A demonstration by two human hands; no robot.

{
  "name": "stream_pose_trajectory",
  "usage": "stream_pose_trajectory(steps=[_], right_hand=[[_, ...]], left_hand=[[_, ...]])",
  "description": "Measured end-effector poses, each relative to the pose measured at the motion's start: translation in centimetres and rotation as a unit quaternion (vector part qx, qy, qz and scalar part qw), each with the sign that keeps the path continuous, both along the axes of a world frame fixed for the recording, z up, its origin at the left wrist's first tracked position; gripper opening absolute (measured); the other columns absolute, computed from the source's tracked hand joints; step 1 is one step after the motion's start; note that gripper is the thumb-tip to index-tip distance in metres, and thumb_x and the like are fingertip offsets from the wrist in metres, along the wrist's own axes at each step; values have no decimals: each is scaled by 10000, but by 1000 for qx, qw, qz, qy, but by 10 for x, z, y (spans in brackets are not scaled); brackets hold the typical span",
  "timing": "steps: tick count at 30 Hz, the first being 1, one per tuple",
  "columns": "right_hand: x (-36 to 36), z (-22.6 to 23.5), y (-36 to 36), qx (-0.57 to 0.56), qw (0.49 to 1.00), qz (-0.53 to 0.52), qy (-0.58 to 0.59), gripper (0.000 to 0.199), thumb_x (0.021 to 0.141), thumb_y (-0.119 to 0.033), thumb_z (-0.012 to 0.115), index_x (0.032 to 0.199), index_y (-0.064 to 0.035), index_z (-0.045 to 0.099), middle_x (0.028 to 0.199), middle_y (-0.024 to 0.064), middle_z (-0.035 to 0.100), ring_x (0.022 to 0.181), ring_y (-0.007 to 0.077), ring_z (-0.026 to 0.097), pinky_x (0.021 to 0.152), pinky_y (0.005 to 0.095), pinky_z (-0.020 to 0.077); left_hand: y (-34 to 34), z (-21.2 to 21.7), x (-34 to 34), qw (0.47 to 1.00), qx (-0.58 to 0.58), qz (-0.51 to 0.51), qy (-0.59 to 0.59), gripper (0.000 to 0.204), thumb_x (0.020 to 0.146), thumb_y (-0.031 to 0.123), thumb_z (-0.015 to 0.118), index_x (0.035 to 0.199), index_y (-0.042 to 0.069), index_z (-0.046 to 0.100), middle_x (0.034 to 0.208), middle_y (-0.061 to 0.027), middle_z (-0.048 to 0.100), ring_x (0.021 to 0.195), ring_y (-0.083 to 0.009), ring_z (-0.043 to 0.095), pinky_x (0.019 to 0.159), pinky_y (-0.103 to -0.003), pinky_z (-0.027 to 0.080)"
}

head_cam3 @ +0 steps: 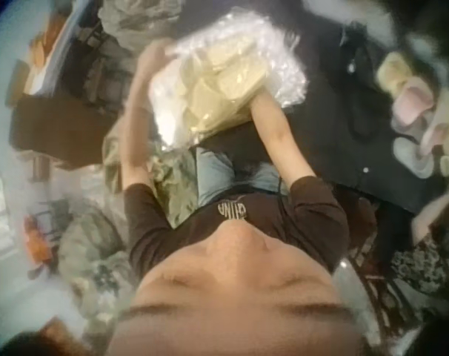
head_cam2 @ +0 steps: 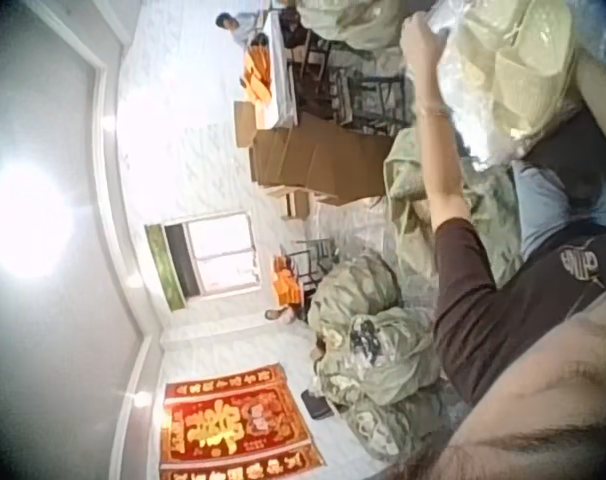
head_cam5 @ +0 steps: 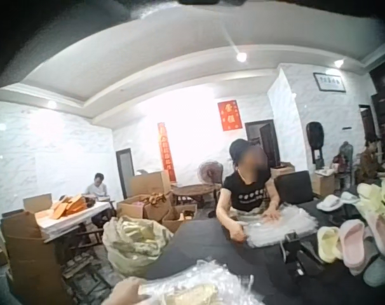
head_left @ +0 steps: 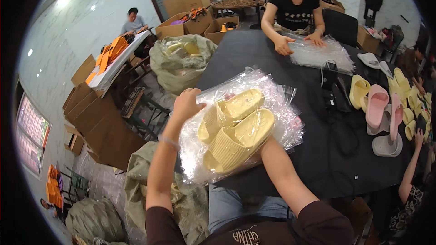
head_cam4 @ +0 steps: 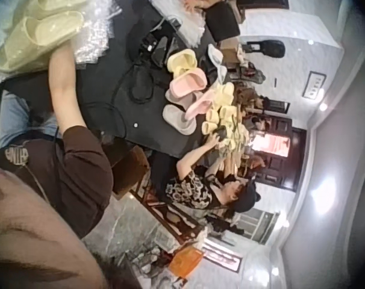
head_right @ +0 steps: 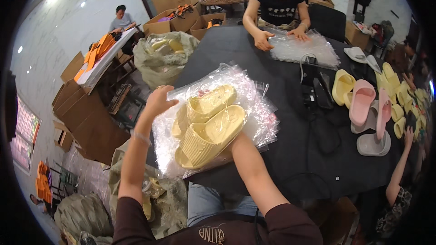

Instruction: The person places pairs of yellow and grey slippers into clear plastic bags at a work table. They retrieve the slippers from large sacks on the floor, arrange them inside the bags, and then move the packaged items to the side. The process is repeated continuously throughout the video.

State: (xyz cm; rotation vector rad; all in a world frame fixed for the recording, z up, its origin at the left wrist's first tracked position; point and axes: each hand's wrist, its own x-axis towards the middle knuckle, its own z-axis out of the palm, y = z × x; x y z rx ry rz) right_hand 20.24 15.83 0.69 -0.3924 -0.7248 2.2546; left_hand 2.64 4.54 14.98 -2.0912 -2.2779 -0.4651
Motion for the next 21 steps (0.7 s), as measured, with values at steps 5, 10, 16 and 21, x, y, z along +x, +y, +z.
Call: stream_pose_trajectory(steps=[5, 10, 16, 21], right_hand=[[2, 5, 0, -11, 999, -3, 32, 555, 929, -211, 537, 1356, -6, 247, 1155, 136, 622, 1016, 232, 596, 930, 360, 466], [11, 13, 2, -12, 998, -32, 44, 480, 932, -203, 541, 1323, -11, 341, 1155, 138, 616, 1010, 226, 592, 924, 362, 472], [18, 30, 1, -6, 997, -67, 50, 403, 935, -194, 546, 1285, -17, 453, 1155, 141, 609, 1004, 219, 588, 917, 365, 479], [71, 41, 48, 104, 979, -169, 48, 395, 905, -218, 558, 1229, 7, 536, 1148, 155, 605, 1035, 230, 582, 937, 359, 467]], left_hand=[[-59, -44, 60, 967, 243, 26, -72, 409, 905, 201, 580, 1235, -32, 517, 1272, -225, 530, 1216, -371, 475, 1020, -424, 362], [-72, -62, 69, 979, 148, 22, -142, 489, 992, 234, 393, 1405, -23, 337, 1468, -215, 319, 1393, -351, 242, 1123, -423, 196], [-56, -115, 52, 913, 137, -5, -384, 530, 1013, 280, 327, 1452, -9, 255, 1530, -180, 204, 1422, -299, 177, 1150, -352, 140], [-51, -120, 55, 916, 146, -20, -374, 533, 999, 268, 363, 1436, -25, 279, 1530, -201, 187, 1418, -309, 185, 1147, -347, 149]])
